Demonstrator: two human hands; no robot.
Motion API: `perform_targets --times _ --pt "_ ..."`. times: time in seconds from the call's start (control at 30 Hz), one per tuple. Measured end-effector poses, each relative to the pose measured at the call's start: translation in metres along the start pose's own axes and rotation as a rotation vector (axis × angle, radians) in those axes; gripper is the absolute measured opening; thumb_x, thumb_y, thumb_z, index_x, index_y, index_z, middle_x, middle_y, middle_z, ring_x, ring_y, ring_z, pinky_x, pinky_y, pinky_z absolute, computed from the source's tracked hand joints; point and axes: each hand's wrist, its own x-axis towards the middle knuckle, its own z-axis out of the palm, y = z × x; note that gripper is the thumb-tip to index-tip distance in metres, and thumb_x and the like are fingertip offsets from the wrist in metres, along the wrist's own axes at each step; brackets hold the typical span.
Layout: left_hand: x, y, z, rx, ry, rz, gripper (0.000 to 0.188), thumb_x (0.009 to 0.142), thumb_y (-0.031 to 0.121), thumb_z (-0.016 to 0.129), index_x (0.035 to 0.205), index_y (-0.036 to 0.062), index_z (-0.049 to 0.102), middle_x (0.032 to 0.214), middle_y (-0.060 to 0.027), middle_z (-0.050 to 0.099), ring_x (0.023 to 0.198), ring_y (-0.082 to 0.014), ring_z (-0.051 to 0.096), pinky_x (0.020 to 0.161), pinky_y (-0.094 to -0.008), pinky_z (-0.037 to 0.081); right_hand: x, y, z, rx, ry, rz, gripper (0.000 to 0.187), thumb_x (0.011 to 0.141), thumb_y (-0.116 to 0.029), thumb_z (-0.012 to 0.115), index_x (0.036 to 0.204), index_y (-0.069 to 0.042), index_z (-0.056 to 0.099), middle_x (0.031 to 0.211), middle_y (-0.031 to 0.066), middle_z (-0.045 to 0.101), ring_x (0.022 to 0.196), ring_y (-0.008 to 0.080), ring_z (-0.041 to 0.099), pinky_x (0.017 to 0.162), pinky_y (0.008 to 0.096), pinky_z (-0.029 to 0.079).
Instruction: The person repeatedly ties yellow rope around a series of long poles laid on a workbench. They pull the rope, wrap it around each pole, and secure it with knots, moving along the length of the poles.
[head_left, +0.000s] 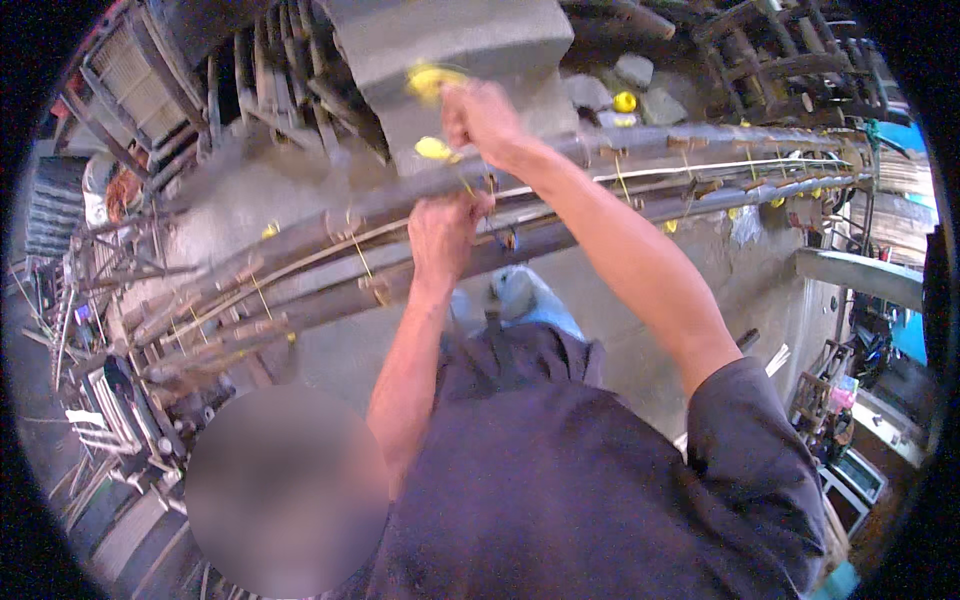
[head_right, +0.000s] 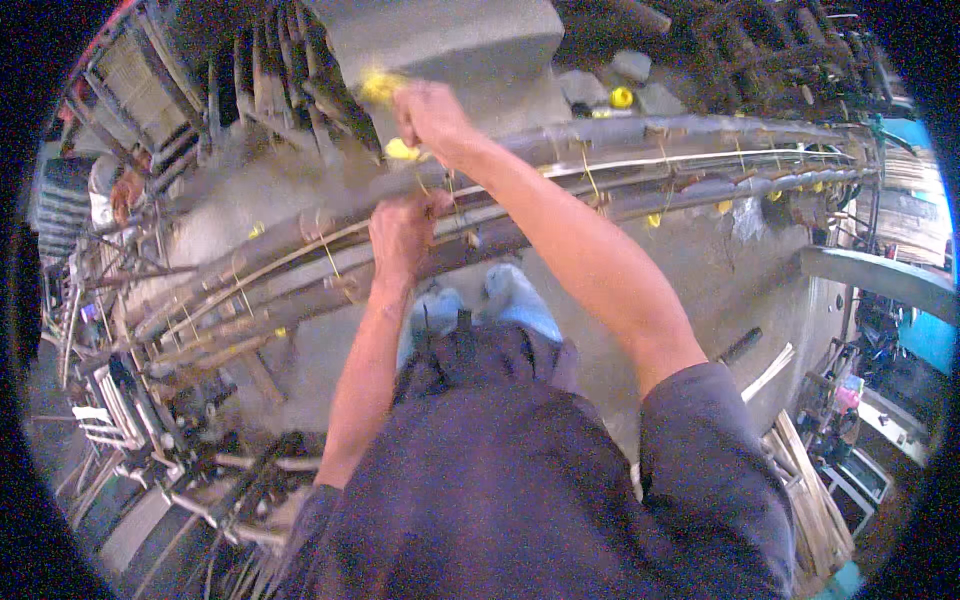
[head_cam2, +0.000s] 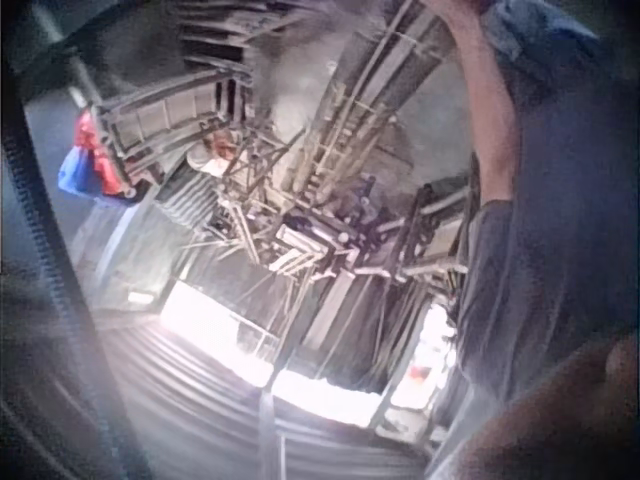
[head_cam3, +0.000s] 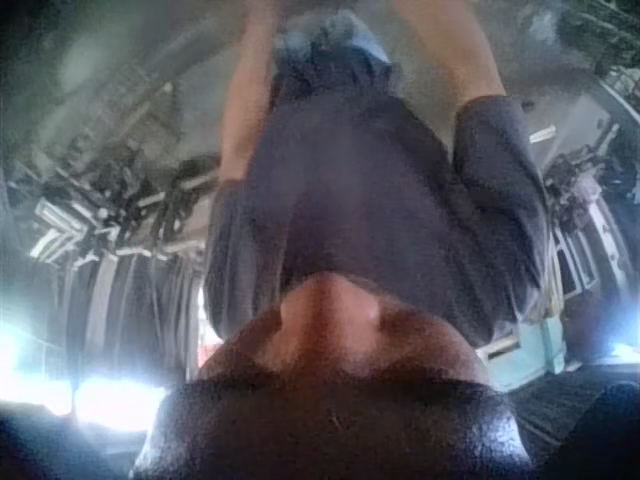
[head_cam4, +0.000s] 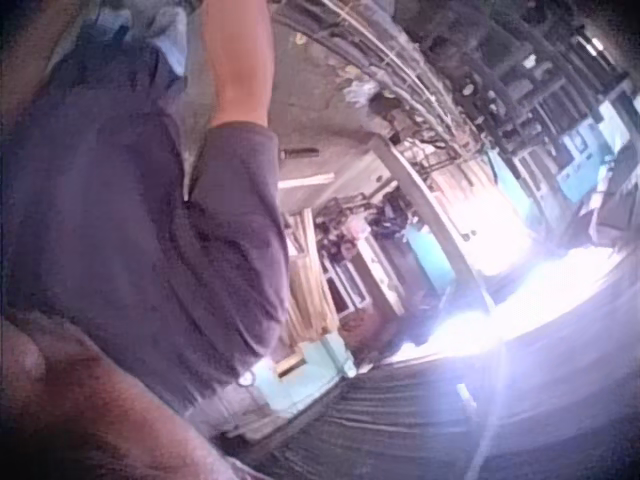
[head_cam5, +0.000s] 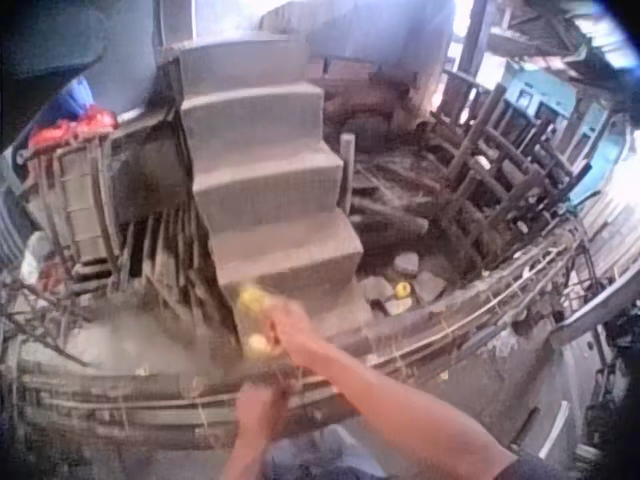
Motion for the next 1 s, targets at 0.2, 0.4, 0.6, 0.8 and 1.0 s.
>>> perform_targets --times 0.2,0.4,0.6,0.8,1.0 --pt "-0.001 0.002 -0.009 -0.071 -0.055 -0.059 0.017 0.088 0.028 0.062 0.088 0.0130 0.072 0.082 -0.0065 0.069 0.072 -0.0269 0.064 0.067 -0.0405 0.045 -0.170 0.048 0.080 -0.452 -0.342 -0.517 0.012 0.077 -0.019 0.063 0.082 -0.007 0.063 0.080 0.0080 0.060 0.081 0.0291 0.061 0.077 0.0403 0.052" --pt "0.098 0.005 -0.017 -0.770 -0.266 -0.431 0.030 0.097 0.031 0.053 0.078 0.0080 0.059 0.066 0.0025 0.054 0.063 -0.0101 0.053 0.057 -0.0282 0.042 -0.166 -0.007 -0.009 -0.415 -0.116 -0.752 0.028 0.072 -0.011 0.066 0.100 -0.012 0.065 0.099 0.0079 0.062 0.093 0.0277 0.061 0.075 0.0396 0.054" --pt "0.132 -0.062 0.026 -0.354 -0.604 -0.554 0.036 0.094 0.037 0.050 0.090 0.0036 0.063 0.076 -0.0049 0.064 0.068 -0.0180 0.062 0.063 -0.0333 0.047 -0.140 -0.029 -0.060 -0.760 -0.042 -0.445 0.029 0.073 -0.006 0.068 0.102 -0.011 0.065 0.084 0.0058 0.063 0.074 0.0266 0.066 0.066 0.0397 0.055" --pt "0.103 -0.182 -0.104 -0.233 -0.250 -0.286 0.039 0.095 0.039 0.052 0.108 0.0054 0.067 0.092 -0.0077 0.071 0.088 -0.0226 0.066 0.080 -0.0332 0.049 -0.223 -0.027 0.076 0.489 -0.350 0.334 0.021 0.089 -0.019 0.068 0.105 -0.006 0.067 0.092 0.0054 0.067 0.074 0.0111 0.064 0.064 0.0309 0.052" --pt "0.007 -0.152 -0.168 -0.233 -0.315 -0.270 0.034 0.097 0.034 0.054 0.111 0.0063 0.065 0.105 -0.0124 0.069 0.101 -0.0241 0.065 0.091 -0.0335 0.047 -0.177 0.022 0.227 0.268 -0.091 0.253 0.023 0.093 -0.021 0.062 0.103 -0.001 0.067 0.088 0.0083 0.065 0.081 0.0195 0.062 0.076 0.0346 0.050"
